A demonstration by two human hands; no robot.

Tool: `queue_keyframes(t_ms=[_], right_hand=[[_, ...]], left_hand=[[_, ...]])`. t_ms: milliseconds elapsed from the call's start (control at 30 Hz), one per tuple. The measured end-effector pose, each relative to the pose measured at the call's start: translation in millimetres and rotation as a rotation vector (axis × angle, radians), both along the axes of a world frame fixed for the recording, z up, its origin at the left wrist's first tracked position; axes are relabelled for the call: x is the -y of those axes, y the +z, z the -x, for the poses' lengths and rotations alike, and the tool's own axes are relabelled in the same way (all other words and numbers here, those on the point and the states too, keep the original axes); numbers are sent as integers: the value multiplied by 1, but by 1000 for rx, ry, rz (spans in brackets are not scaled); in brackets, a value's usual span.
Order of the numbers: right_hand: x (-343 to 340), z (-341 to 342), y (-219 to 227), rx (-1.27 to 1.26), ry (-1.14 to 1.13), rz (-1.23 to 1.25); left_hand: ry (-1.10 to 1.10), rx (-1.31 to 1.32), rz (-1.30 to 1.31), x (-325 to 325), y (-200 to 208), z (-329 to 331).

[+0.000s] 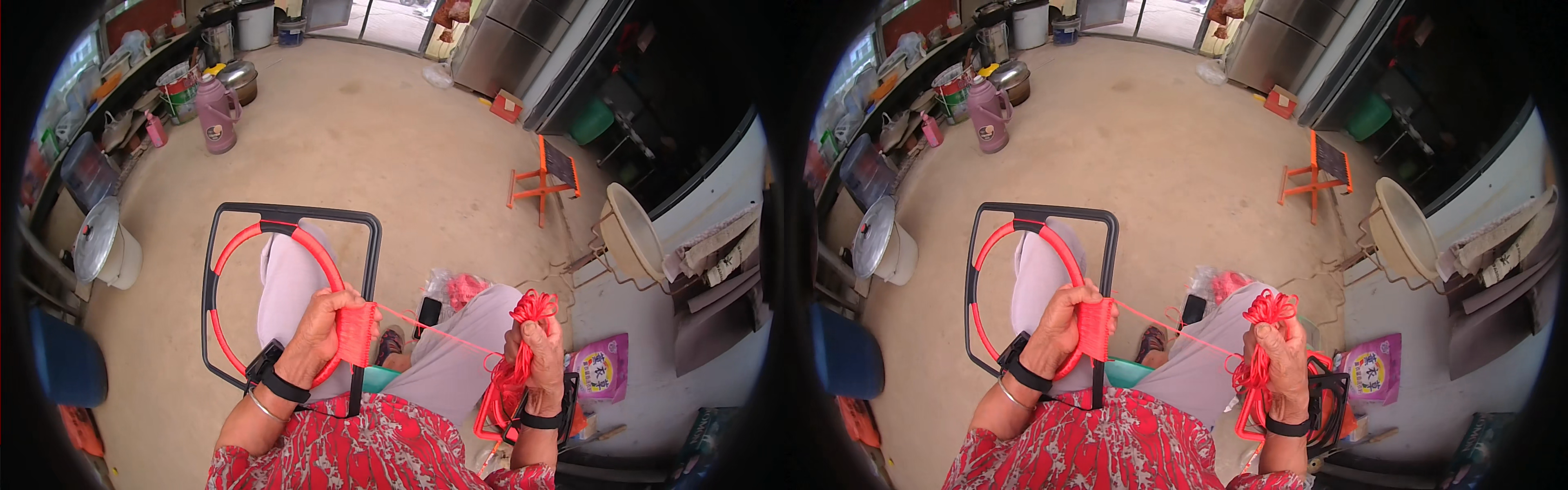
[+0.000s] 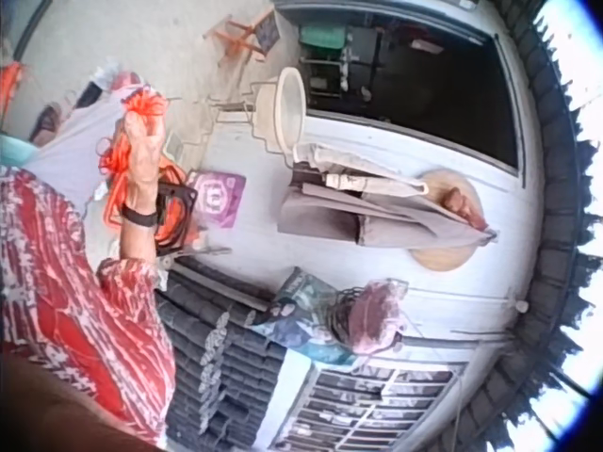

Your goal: Wrapping a red cord or string tightly around a black and red frame.

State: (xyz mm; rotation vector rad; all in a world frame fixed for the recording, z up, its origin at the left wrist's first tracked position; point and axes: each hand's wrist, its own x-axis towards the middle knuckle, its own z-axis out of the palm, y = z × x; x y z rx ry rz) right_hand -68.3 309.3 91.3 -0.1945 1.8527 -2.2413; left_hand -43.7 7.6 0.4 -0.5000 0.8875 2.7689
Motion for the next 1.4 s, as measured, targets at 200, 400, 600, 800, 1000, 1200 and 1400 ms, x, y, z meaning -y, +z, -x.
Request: queue_keyframes(t_ms=[200, 400, 600, 800, 1000, 1200, 1400], right_hand=[[13, 17, 47, -277, -63, -166], [67, 27, 110, -504, 76, -81], [124, 16, 140, -466, 216, 62], [132, 12, 145, -368, 262, 194], [131, 17, 141, -503, 314, 177], [112, 82, 91, -837, 306, -274], [111, 75, -2, -1167, 727, -940]], left_hand=[[8, -23, -44, -2, -3, 2], [-11, -83, 31, -2, 2, 0], [335, -129, 482, -8, 3, -12], [792, -607, 1739, -17, 38, -24], [576, -697, 1590, -17, 28, -10], [694, -642, 1430, -20, 22, -8], [743, -450, 1470, -11, 6, -1]])
